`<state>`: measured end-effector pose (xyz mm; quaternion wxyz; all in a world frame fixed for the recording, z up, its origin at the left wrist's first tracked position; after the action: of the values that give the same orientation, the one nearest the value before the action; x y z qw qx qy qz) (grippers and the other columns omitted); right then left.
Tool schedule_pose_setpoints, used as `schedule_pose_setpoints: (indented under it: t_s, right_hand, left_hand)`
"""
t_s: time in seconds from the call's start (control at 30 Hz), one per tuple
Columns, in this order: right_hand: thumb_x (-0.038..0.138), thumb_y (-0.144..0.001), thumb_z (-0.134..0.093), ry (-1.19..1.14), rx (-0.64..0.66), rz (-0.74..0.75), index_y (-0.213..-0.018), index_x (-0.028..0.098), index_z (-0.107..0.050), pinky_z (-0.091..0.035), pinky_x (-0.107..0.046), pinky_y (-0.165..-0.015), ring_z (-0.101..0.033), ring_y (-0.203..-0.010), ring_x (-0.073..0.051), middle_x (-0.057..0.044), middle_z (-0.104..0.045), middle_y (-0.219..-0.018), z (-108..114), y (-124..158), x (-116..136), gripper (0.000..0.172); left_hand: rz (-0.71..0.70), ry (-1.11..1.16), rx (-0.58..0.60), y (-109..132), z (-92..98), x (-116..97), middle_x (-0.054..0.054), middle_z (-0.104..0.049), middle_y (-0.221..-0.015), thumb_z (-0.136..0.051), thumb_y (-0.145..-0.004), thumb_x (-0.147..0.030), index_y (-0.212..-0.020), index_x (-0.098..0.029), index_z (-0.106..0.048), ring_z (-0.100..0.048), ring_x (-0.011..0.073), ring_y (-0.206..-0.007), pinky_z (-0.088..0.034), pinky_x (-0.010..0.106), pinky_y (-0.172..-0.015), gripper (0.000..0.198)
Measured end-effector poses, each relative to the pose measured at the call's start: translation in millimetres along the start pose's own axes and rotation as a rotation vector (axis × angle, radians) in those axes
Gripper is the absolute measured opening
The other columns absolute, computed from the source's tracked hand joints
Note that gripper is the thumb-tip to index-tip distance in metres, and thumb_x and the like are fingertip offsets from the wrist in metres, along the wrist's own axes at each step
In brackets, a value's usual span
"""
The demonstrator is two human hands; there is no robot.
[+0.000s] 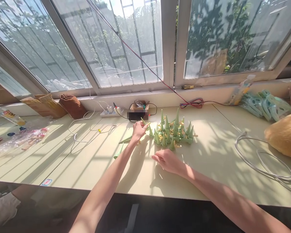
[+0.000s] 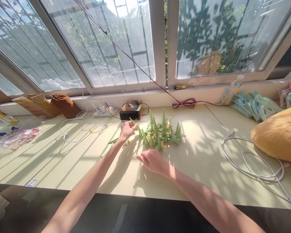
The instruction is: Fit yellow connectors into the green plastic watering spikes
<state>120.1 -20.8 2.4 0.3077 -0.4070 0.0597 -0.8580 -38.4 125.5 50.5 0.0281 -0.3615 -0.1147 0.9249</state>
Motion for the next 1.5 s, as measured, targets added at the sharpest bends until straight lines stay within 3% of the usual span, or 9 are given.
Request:
schedule_pose_setpoints:
  t_s: [0.33, 0.5, 0.7, 0.87, 1.0, 1.1, 1.23, 1.3, 1.5]
  right_hand:
    - [0.030, -0.103, -0.044, 0.005, 0.011, 0.029, -0.060, 0.020, -0.027, -0.020, -0.027, -0.054, -0.028, -0.051, -0.009, 0.006, -0.031, -0.055, 0.8, 1.8, 2.2, 0.047]
    - [0.028, -0.102, -0.043, -0.004, 0.021, 0.019, -0.060, 0.020, -0.027, -0.020, -0.027, -0.054, -0.028, -0.050, -0.010, 0.006, -0.031, -0.054, 2.0, 1.1, 4.3, 0.046]
    - [0.030, -0.103, -0.041, -0.018, 0.026, 0.003, -0.061, 0.021, -0.025, -0.020, -0.028, -0.055, -0.028, -0.051, -0.010, 0.006, -0.031, -0.055, 2.1, 2.0, 2.9, 0.046]
    - [0.030, -0.103, -0.040, -0.030, 0.029, -0.013, -0.062, 0.021, -0.025, -0.020, -0.028, -0.055, -0.028, -0.052, -0.011, 0.006, -0.032, -0.055, 0.9, 3.1, 0.2, 0.045]
    - [0.028, -0.102, -0.040, -0.021, 0.026, -0.011, -0.062, 0.021, -0.025, -0.021, -0.028, -0.055, -0.029, -0.052, -0.011, 0.005, -0.031, -0.055, 1.0, 2.9, -0.2, 0.044]
    - [0.030, -0.103, -0.039, 0.022, 0.017, -0.003, -0.061, 0.021, -0.029, -0.024, -0.028, -0.055, -0.032, -0.052, -0.012, 0.005, -0.034, -0.056, 0.9, 4.0, -1.3, 0.044]
    - [0.033, -0.105, -0.038, 0.101, -0.067, 0.017, -0.069, 0.019, -0.047, -0.031, -0.026, -0.058, -0.046, -0.058, -0.013, 0.000, -0.051, -0.064, 2.5, 6.0, -1.4, 0.039]
    - [0.034, -0.106, -0.036, 0.141, -0.110, 0.051, -0.079, 0.018, -0.055, -0.032, -0.026, -0.058, -0.051, -0.060, -0.014, -0.002, -0.058, -0.071, 5.0, 4.6, 2.8, 0.037]
    - [0.029, -0.106, -0.037, 0.336, -0.073, 0.119, -0.095, 0.015, -0.061, -0.031, -0.024, -0.055, -0.052, -0.061, -0.012, -0.005, -0.063, -0.081, 11.8, -31.1, 35.6, 0.030]
  left_hand:
    - [-0.069, -0.076, 0.070, -1.7, -18.8, 7.9, 0.010, -0.075, -0.086, -0.064, -0.082, -0.013, -0.077, -0.012, -0.071, -0.070, 0.0206, -0.081, -0.053, 0.027, -0.068, 0.009]
    - [-0.057, -0.065, 0.095, 0.8, -17.4, 9.7, 0.010, -0.075, -0.087, -0.066, -0.079, -0.013, -0.082, -0.012, -0.071, -0.070, 0.0201, -0.079, -0.053, 0.025, -0.065, 0.006]
    - [-0.063, -0.017, 0.184, 4.7, -12.5, 13.7, 0.007, -0.077, -0.088, -0.070, -0.072, -0.011, -0.101, -0.014, -0.070, -0.070, 0.0182, -0.072, -0.052, 0.022, -0.058, 0.029]
    - [-0.060, -0.017, 0.147, 10.6, 5.6, 12.7, 0.006, -0.076, -0.087, -0.070, -0.074, -0.017, -0.104, -0.015, -0.068, -0.068, 0.0166, -0.065, -0.054, 0.026, -0.063, 0.031]
    - [-0.084, -0.005, 0.042, 32.9, 29.4, 5.4, 0.006, -0.075, -0.091, -0.063, -0.083, -0.022, -0.104, -0.016, -0.067, -0.065, 0.0142, -0.062, -0.054, 0.027, -0.067, 0.022]
    - [-0.169, 0.057, 0.028, 65.0, 38.1, 1.3, 0.005, -0.074, -0.088, -0.060, -0.088, -0.029, -0.100, -0.017, -0.068, -0.064, 0.0135, -0.061, -0.051, 0.024, -0.060, 0.019]
    - [-0.318, 0.115, 0.141, 110.4, 29.5, 6.8, 0.003, -0.071, -0.081, -0.053, -0.094, -0.033, -0.094, -0.019, -0.069, -0.063, 0.0138, -0.064, -0.047, 0.023, -0.057, 0.021]
    - [-0.391, 0.056, 0.144, 126.0, 23.4, 13.1, 0.003, -0.069, -0.074, -0.051, -0.095, -0.030, -0.091, -0.018, -0.068, -0.056, 0.0121, -0.055, -0.046, 0.024, -0.057, 0.021]
    - [-0.625, -0.037, 0.176, 144.5, 12.5, 22.5, 0.003, -0.068, -0.073, -0.047, -0.093, -0.019, -0.085, -0.016, -0.067, -0.053, 0.0110, -0.052, -0.044, 0.023, -0.053, 0.022]
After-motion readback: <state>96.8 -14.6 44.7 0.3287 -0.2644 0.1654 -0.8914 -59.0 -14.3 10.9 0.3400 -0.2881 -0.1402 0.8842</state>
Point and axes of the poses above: each hand's wrist, its own y-axis away from the middle knuckle, its own z-axis out of the back of the hand, x = y × z, the point moved 3 cm from there along -y, towards the middle knuckle
